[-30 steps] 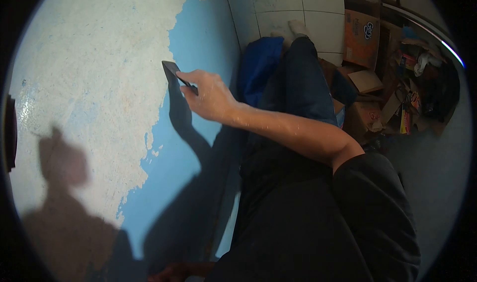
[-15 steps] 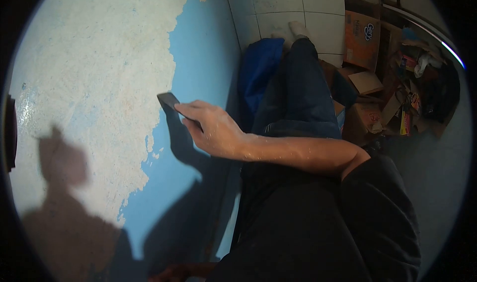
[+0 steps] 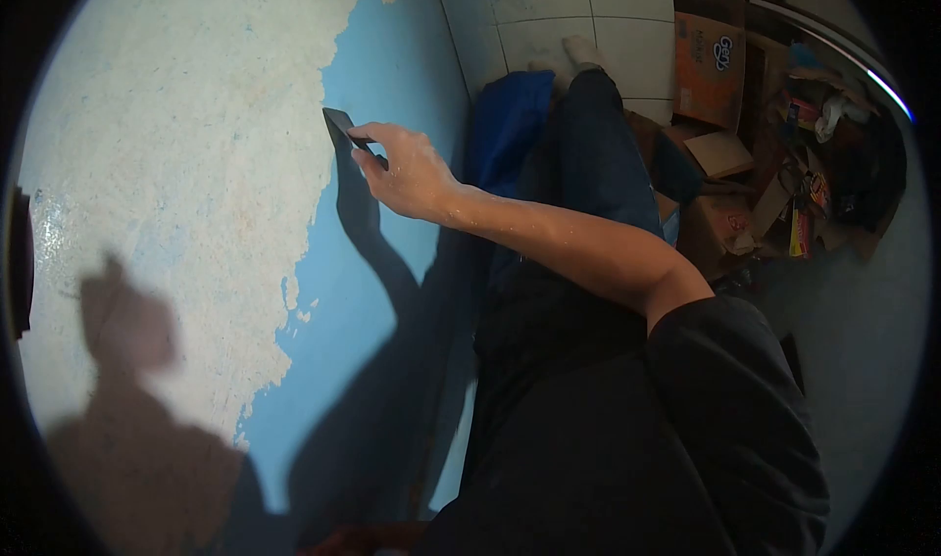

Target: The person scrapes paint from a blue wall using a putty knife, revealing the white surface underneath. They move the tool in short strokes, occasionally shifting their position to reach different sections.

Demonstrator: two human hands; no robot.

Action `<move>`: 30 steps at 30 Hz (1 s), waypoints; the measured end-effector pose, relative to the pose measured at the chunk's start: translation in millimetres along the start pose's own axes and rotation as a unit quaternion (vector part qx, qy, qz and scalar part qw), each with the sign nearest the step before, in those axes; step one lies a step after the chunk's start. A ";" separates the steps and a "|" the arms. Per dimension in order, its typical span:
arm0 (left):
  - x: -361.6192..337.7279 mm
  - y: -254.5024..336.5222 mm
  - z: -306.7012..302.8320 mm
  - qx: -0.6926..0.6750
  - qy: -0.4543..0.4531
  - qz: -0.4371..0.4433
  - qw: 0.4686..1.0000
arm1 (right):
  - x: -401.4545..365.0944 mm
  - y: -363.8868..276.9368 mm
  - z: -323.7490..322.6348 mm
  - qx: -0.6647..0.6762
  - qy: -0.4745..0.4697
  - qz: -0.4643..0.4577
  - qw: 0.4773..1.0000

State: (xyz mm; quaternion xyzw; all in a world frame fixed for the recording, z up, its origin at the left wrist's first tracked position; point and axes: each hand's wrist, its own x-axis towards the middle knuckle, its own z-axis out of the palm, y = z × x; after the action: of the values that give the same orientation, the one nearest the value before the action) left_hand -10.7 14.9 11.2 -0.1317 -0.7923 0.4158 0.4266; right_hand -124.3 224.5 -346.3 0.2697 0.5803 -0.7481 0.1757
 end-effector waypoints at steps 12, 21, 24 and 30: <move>-8.6 -10.8 0.8 0.019 -0.004 0.003 1.000 | 14.5 13.4 -11.6 0.002 -0.003 -0.033 0.999; -12.1 -21.1 -4.6 0.035 -0.008 0.021 0.999 | 28.0 19.8 -9.2 -0.011 0.022 -0.046 0.999; -9.8 -16.6 -1.3 0.036 -0.005 0.024 0.999 | 15.9 24.9 -6.0 -0.013 0.024 -0.118 0.993; -8.6 -12.1 -4.0 0.044 -0.015 0.033 0.998 | 35.0 32.1 -9.1 -0.018 0.038 -0.132 0.990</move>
State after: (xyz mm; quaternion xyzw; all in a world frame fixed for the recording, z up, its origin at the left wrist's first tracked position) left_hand -0.6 4.7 16.8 -0.1327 -0.7746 0.4663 0.4061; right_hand -131.7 226.5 -394.0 0.2161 0.6304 -0.7433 0.0583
